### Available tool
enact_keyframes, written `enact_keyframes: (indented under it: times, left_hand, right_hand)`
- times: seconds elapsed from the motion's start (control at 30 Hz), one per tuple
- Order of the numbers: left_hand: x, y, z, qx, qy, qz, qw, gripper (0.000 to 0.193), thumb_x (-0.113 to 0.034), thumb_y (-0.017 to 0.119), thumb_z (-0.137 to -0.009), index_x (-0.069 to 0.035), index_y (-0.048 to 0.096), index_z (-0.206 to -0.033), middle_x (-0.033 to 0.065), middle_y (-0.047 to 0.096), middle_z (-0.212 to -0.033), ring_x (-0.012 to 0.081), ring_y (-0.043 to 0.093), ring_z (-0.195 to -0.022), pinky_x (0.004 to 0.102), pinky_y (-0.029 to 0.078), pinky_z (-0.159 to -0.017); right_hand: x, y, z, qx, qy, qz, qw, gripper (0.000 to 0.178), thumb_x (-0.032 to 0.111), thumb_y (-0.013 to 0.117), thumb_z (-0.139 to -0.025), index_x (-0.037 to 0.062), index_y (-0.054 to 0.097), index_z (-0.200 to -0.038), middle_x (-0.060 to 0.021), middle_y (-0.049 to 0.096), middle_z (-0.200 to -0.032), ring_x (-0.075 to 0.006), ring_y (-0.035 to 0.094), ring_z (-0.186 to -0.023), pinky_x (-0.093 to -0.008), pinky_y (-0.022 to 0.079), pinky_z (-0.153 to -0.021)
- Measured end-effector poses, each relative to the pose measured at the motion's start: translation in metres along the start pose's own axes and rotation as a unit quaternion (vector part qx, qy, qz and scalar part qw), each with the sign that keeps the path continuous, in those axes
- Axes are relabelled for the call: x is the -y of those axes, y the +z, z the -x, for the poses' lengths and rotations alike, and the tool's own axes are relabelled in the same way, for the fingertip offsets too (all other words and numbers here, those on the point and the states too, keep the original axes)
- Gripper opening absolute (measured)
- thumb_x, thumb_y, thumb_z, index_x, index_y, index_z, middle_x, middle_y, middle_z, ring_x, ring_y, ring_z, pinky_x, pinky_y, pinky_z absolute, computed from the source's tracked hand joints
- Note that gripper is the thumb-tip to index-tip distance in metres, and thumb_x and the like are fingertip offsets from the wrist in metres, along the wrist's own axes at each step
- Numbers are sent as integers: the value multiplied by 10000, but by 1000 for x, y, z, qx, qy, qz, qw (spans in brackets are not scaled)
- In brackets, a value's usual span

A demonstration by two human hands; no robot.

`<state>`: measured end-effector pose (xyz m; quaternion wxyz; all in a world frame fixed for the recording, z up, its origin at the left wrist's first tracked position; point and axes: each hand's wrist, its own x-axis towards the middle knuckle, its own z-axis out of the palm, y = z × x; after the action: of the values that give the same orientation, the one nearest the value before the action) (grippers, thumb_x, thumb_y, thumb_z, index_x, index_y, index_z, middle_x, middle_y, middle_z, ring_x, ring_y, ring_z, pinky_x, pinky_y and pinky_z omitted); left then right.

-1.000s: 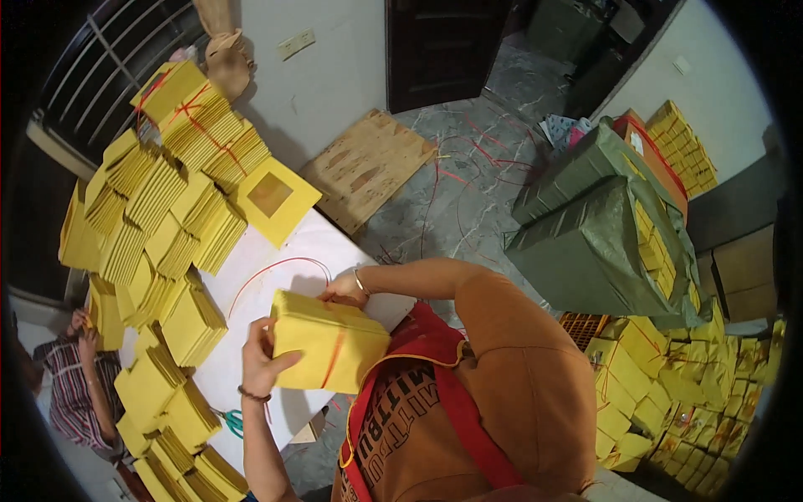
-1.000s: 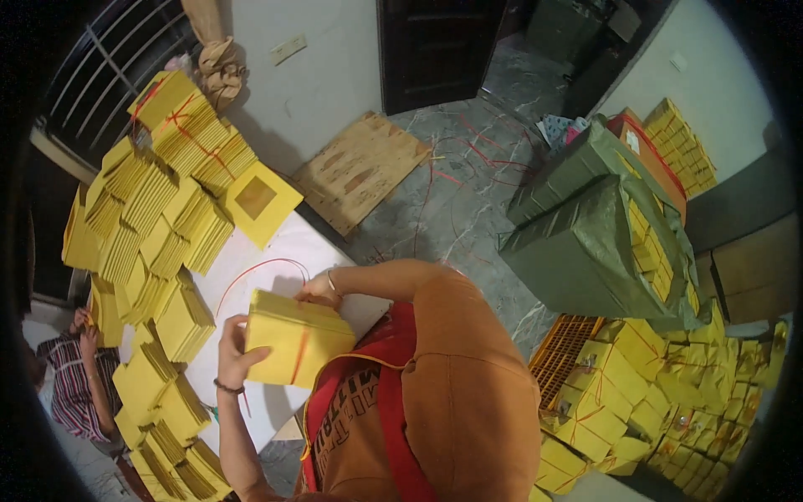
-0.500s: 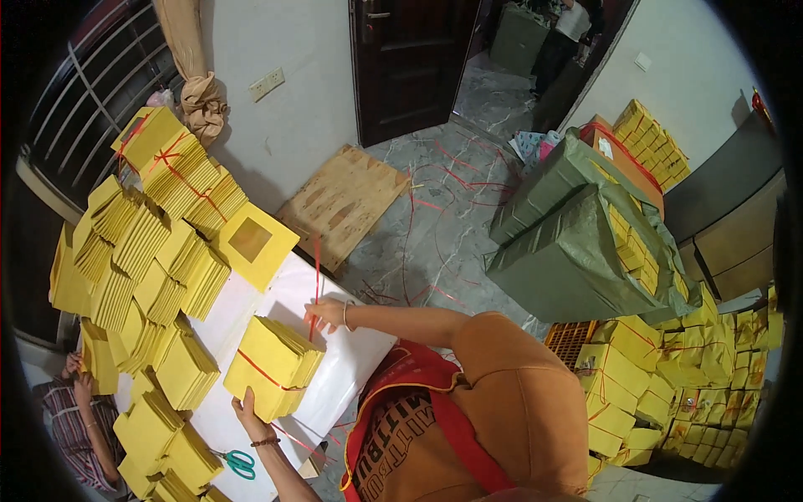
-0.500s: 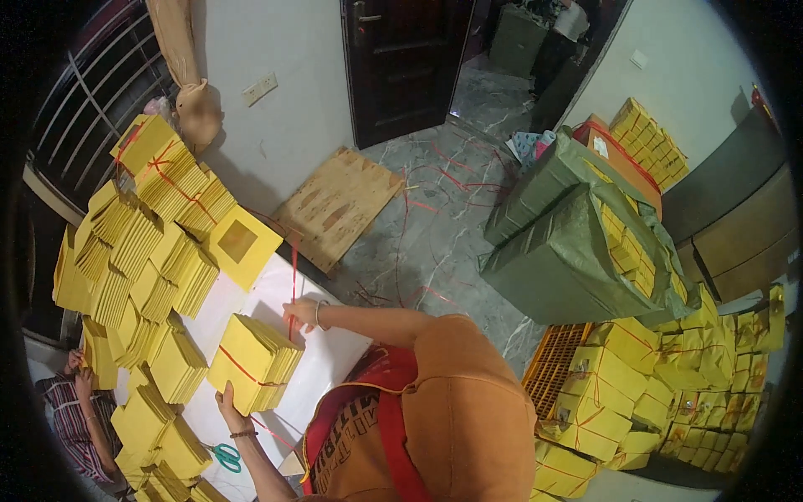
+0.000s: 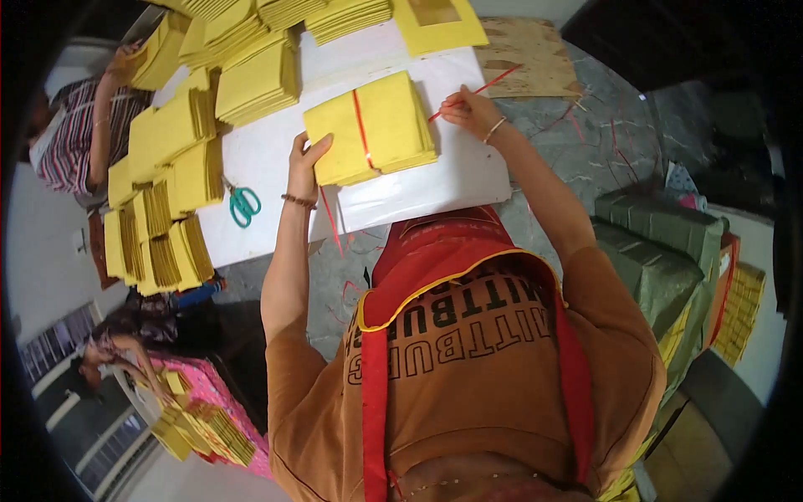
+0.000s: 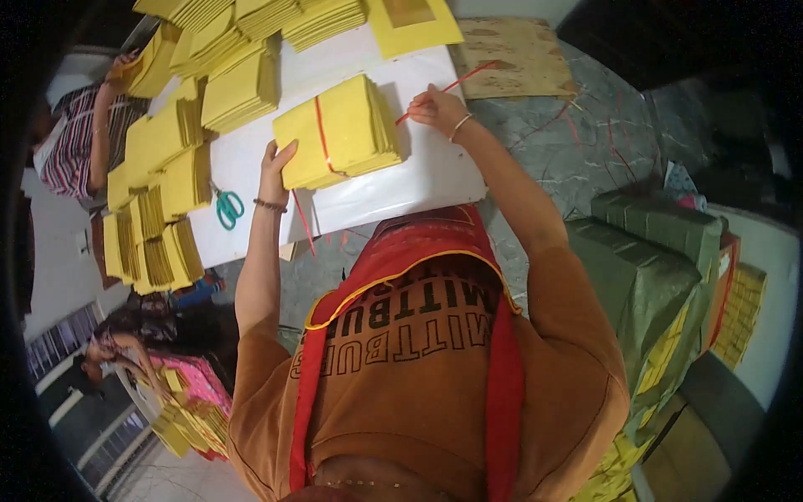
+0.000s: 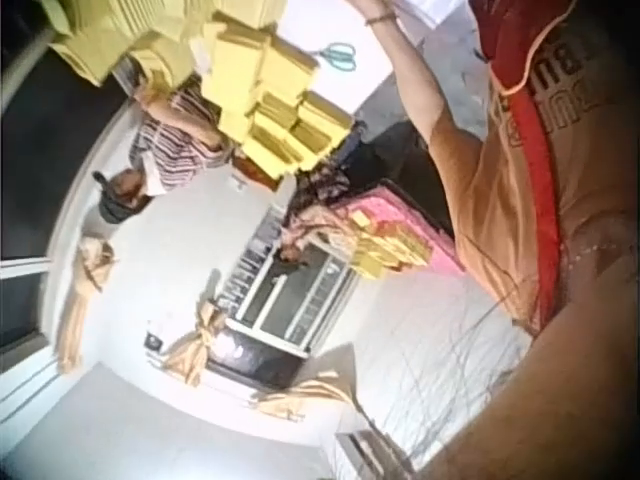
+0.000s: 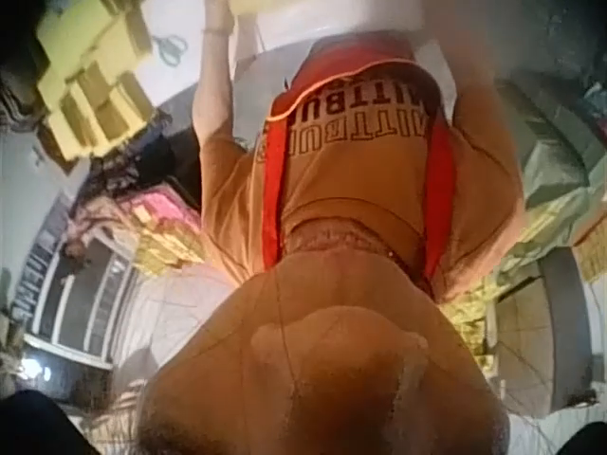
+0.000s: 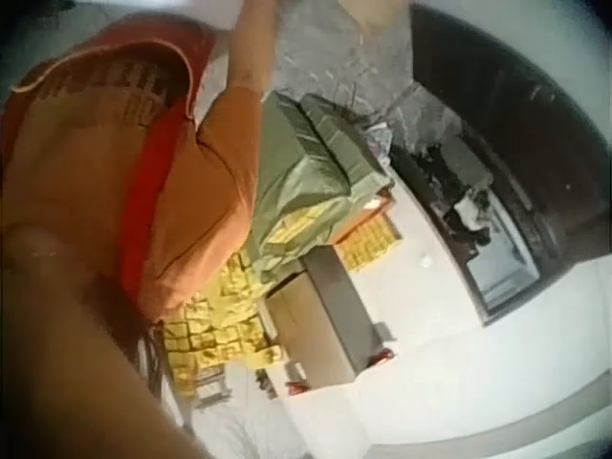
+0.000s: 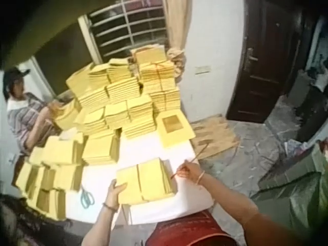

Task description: Bundling and tying stacks of yellow paper sheets using red string.

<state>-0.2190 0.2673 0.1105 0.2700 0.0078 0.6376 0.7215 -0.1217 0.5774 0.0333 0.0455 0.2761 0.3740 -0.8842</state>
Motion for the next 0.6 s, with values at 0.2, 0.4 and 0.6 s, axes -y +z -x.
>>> enact_keyframes:
  times: [0.2, 0.4, 0.6]
  left_hand:
    - [-12, 10, 6, 4, -6, -40, 999, 559, -195, 689, -705, 28, 356, -1095, 128, 547, -849, 174, 577, -744, 261, 478, -632]
    - [-14, 15, 3, 1, -14, -80, 997, 612, -269, 705, -688, 29, 361, -1098, 117, 538, -822, 160, 567, -705, 244, 462, -596]
    - [-10, 14, -1, -7, -8, -103, 995, 665, -327, 712, -673, 37, 361, -1105, 101, 521, -794, 149, 551, -690, 231, 443, -580]
  right_hand:
    - [50, 53, 42, -13, -139, 246, 959, 282, 244, 532, -846, -16, 569, -949, -65, 593, -848, -132, 581, -771, -234, 486, -736]
    - [79, 101, 95, 48, -226, 461, 856, 249, 178, 517, -847, -27, 587, -970, -73, 611, -851, -123, 571, -793, -220, 464, -737]
    - [65, 154, 81, 167, -498, 631, 571, 256, 148, 493, -803, -39, 578, -955, -103, 617, -762, -163, 590, -660, -260, 478, -636]
